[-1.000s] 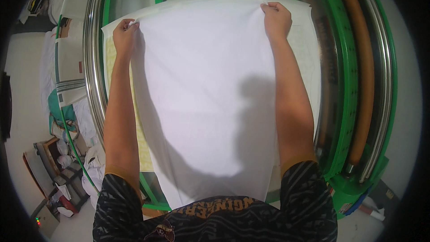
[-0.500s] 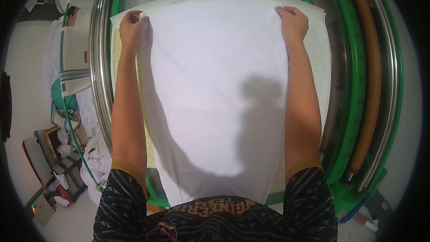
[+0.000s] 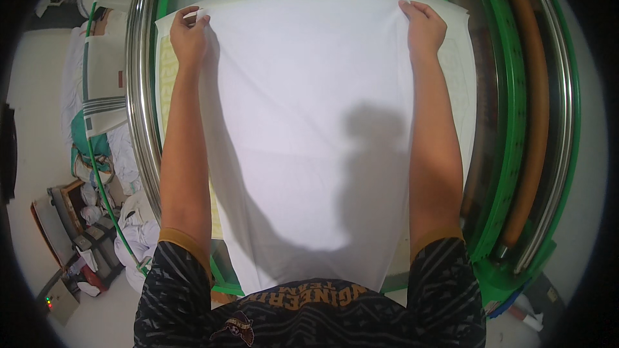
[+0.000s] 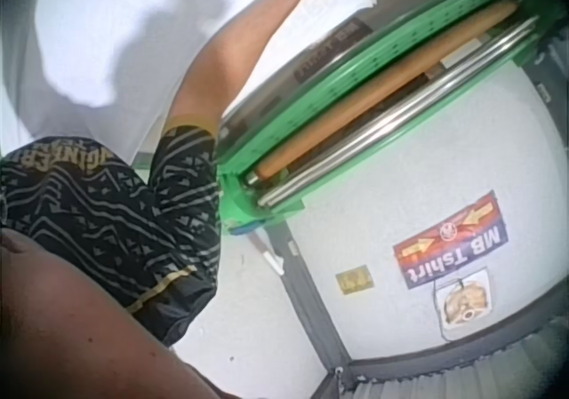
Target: The person aligns a white t-shirt on a heat press platen, trims excess paper with shears, and feeds the shirt through the press. They then remove the printed shirt, inspect it, and repeat the process with another shirt.
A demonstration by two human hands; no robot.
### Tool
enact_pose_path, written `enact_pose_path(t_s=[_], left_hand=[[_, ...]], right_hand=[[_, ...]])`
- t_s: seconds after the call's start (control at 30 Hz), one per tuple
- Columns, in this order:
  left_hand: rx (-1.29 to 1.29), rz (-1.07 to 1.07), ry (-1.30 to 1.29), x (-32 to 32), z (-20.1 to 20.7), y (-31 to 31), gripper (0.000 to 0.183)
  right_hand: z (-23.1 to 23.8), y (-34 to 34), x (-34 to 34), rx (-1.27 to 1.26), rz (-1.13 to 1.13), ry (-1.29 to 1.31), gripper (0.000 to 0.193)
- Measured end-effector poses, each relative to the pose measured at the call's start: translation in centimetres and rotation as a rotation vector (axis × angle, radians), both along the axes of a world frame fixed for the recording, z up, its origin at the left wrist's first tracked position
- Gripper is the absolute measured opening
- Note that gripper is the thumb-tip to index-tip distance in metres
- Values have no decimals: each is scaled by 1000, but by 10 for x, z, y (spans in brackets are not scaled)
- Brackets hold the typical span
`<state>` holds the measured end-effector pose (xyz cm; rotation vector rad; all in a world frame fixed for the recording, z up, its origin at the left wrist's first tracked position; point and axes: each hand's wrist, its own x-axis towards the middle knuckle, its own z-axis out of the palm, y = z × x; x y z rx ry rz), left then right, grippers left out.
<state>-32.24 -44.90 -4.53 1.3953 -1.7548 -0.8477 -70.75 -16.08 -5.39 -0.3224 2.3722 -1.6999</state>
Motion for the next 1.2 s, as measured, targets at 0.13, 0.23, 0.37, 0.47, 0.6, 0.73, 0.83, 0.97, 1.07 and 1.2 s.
enact_pose_path(t_s=[0.13,0.23,0.37,0.47,0.6,0.73,0.83,0.97,1.07,1.2], left_hand=[[-5,6,21,4,-6,-6,28],[-27,29,-59,2,-6,-2,28],[-62,31,-138,1,-2,1,28],[-69,28,-142,0,1,0,29],[-51,-8,-171,3,5,0,34],[2,-111,-174,5,21,12,47],[-113,-186,-298,18,21,23,56],[-409,-207,-644,8,23,68,56],[-307,-394,-585,8,11,83,57],[-355,-386,-721,0,3,98,63]], right_hand=[[-4,-3,-2,-41,-17,9,36],[4,-3,4,29,-14,-3,35],[19,-5,12,127,0,-41,35],[13,-4,7,138,-28,-5,35],[12,-5,7,174,-2,80,37],[24,-3,23,240,38,201,39],[36,0,40,312,64,245,38],[27,11,38,315,13,285,35],[25,6,43,285,24,319,37],[22,6,40,347,87,376,34]])
